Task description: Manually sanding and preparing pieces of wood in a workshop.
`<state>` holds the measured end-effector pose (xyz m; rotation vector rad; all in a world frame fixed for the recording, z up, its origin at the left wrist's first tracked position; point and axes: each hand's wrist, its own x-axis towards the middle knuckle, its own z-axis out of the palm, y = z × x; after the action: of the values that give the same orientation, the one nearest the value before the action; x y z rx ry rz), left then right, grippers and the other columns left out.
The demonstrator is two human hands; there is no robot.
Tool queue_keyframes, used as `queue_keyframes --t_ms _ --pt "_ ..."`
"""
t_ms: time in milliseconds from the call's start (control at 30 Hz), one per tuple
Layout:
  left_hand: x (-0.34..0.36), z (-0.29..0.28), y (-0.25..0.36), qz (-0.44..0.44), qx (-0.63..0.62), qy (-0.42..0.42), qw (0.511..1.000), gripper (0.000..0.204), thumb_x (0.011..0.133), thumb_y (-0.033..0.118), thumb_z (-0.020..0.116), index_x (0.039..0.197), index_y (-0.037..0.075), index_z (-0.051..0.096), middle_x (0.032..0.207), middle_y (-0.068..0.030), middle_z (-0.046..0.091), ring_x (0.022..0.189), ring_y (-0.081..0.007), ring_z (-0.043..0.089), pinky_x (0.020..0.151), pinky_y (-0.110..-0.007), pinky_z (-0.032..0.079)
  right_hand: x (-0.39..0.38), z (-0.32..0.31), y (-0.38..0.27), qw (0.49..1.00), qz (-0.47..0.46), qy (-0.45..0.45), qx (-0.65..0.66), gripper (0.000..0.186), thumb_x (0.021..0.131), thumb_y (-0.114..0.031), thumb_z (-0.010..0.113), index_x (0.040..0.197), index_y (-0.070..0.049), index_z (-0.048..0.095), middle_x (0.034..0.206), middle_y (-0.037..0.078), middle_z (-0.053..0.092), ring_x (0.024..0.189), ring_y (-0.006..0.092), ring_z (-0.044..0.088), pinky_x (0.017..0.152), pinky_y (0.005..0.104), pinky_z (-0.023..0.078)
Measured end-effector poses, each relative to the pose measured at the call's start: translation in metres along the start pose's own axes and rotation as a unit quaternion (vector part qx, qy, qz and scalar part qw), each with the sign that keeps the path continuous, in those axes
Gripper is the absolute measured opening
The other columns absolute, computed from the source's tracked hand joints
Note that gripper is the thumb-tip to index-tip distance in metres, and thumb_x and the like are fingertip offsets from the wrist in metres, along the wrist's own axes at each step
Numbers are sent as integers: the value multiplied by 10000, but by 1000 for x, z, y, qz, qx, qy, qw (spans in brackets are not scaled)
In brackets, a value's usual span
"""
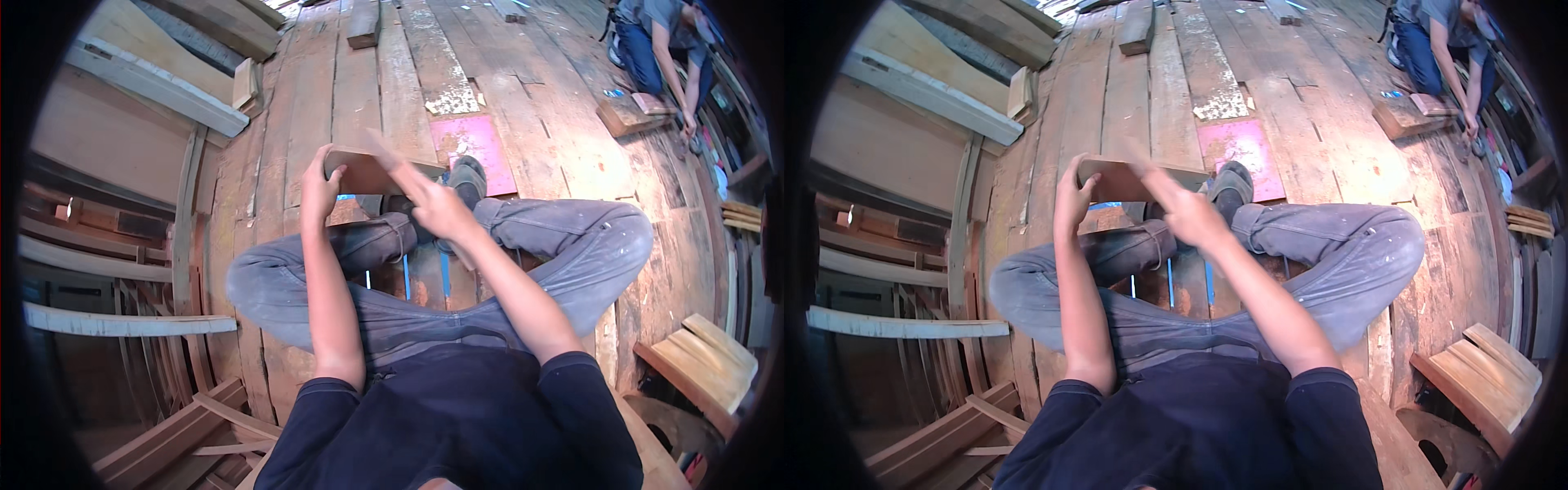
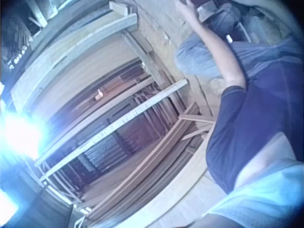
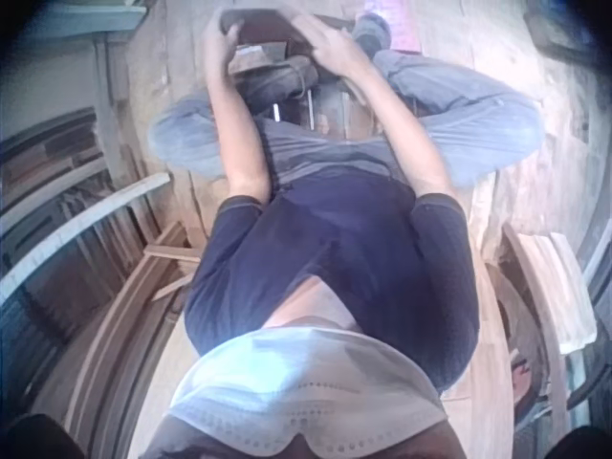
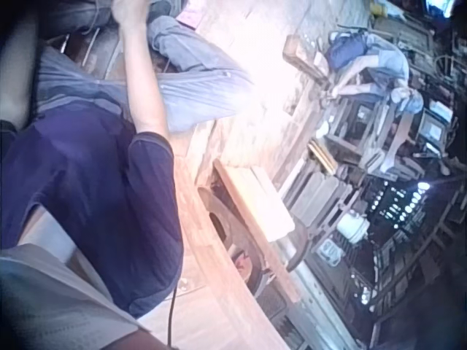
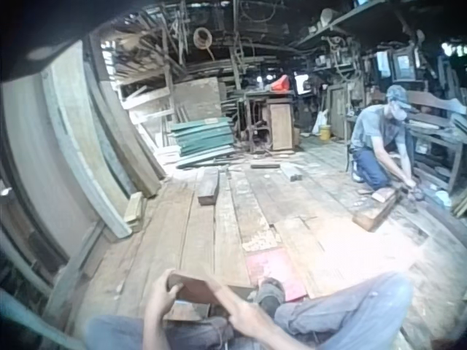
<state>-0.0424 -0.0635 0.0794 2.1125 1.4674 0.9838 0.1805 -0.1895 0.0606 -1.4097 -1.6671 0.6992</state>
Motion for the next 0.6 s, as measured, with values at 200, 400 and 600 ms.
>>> queue_keyframes --t_ms 200,400,600 --pt "2 4 17 -26 5 -15 1000 491 828 85 720 1289 60 554 1163 -252 636 1083 -397 622 906 -421 495 -5 -6 60 994 91 -27 -61 810 742 -30 603 1505 -153 359 1229 253 623 1090 392 634 949 418 511" --pt "-3 10 12 29 22 16 999 470 856 121 709 1298 82 552 1096 -268 649 1033 -386 649 871 -414 507 13 -25 -10 992 -14 -87 91 837 742 -16 577 1524 -200 342 1448 186 494 1328 254 499 1091 336 390" --pt "1 7 7 11 11 16 1000 449 860 106 702 1284 86 557 1107 -261 651 1040 -378 655 869 -410 508 -3 -24 56 954 244 -109 -132 821 726 -29 611 1491 -224 385 1393 219 518 1255 360 533 1047 401 444"
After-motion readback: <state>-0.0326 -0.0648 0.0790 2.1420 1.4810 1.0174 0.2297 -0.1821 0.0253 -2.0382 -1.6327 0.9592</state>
